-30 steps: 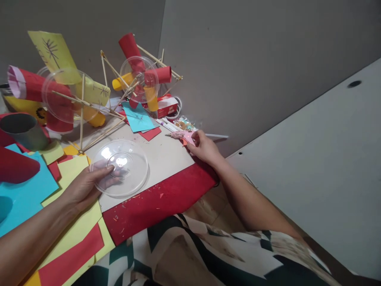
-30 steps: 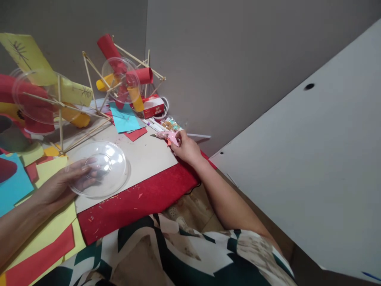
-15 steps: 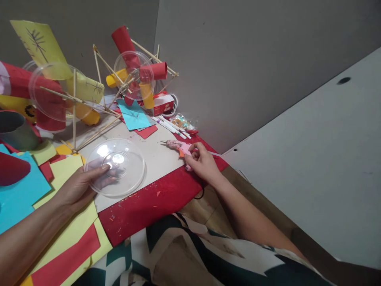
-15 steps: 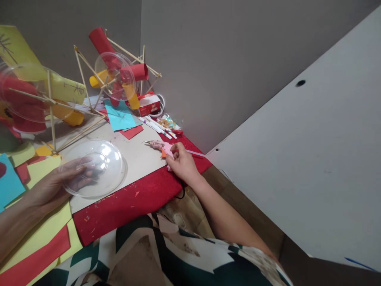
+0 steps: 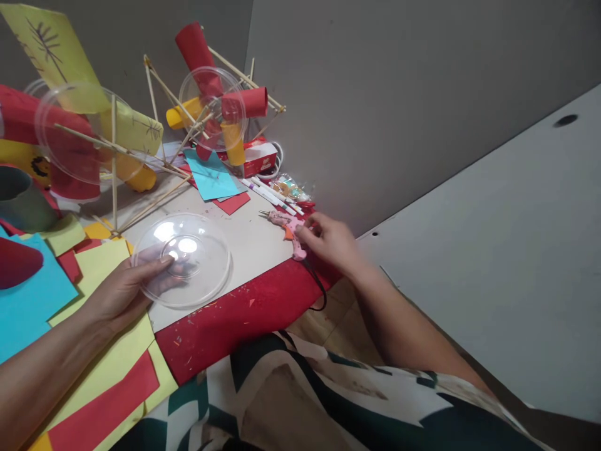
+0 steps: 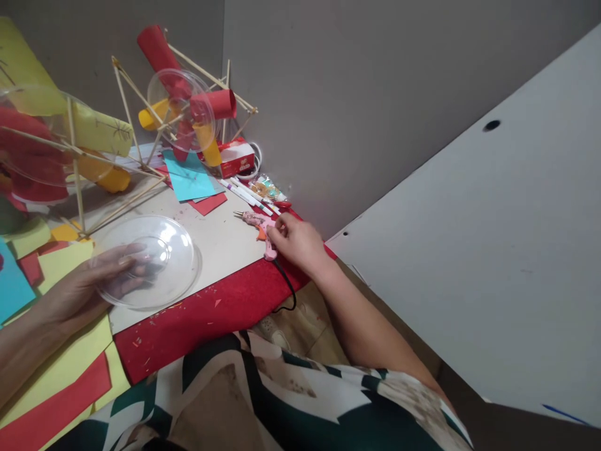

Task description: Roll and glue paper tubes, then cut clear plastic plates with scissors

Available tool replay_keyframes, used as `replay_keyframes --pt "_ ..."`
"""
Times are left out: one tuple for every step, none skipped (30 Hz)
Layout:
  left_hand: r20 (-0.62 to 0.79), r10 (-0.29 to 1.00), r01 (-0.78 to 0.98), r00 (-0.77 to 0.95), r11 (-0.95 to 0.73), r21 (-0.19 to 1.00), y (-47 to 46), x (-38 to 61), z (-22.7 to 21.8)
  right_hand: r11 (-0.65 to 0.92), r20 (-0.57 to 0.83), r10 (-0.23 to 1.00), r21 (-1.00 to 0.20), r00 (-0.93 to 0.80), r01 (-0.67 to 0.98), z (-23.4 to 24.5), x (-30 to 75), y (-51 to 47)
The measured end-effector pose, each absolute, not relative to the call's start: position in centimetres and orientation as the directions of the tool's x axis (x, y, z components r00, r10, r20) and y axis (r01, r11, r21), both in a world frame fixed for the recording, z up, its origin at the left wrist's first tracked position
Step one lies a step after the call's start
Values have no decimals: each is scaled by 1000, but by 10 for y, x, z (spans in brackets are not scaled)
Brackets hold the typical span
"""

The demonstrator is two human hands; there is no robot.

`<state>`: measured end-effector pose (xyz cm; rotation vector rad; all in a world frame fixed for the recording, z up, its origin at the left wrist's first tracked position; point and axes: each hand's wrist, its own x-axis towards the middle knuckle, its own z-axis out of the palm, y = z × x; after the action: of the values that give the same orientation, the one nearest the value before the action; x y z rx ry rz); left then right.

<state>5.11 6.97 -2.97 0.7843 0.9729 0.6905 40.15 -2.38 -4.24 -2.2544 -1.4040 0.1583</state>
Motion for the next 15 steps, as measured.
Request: replay_keyframes --pt "-446 798 -162 406 543 824 70 51 -30 -378 195 855 -402 481 834 -37 405 -23" --pt "-447 795 -167 411 547 820 70 51 -30 -398 249 833 -350 494 848 -31 409 -20" --pt "-448 792 -173 416 552 815 69 51 -31 -424 285 818 -287 499 859 -26 414 -16" --pt "-448 791 -181 418 556 811 69 51 -31 -456 279 819 -211 501 864 -21 420 -11" --pt "-450 789 -188 419 560 807 69 50 -32 -487 231 835 -112 500 866 -18 425 -4" --pt "-448 791 -200 417 561 804 68 50 -33 -508 154 851 -5 503 861 -16 430 3" --pt "-447 791 -209 418 562 800 68 50 -33 -500 103 862 23 496 866 -16 433 10" --pt "-444 791 -219 421 563 797 67 50 -34 -496 60 868 49 493 867 -16 436 17" --pt "-438 792 -229 425 562 795 67 50 -34 -495 18 869 71 495 866 -17 437 23" --pt "-435 791 -237 430 563 792 66 50 -34 -494 -14 868 85 497 865 -19 438 28" --pt "-432 792 -246 432 565 788 66 50 -34 -496 -39 864 103 501 862 -19 437 32" --pt "-434 792 -254 429 567 783 65 50 -33 -498 -58 860 119 507 859 -20 435 34" --pt "-440 793 -261 422 571 779 65 50 -33 -501 -70 856 133 512 855 -20 434 34" --pt "-445 794 -268 414 574 774 64 50 -33 -505 -76 852 144 519 851 -19 433 33" --pt "-452 794 -272 406 577 770 63 50 -34 -511 -81 847 152 526 846 -18 433 32"
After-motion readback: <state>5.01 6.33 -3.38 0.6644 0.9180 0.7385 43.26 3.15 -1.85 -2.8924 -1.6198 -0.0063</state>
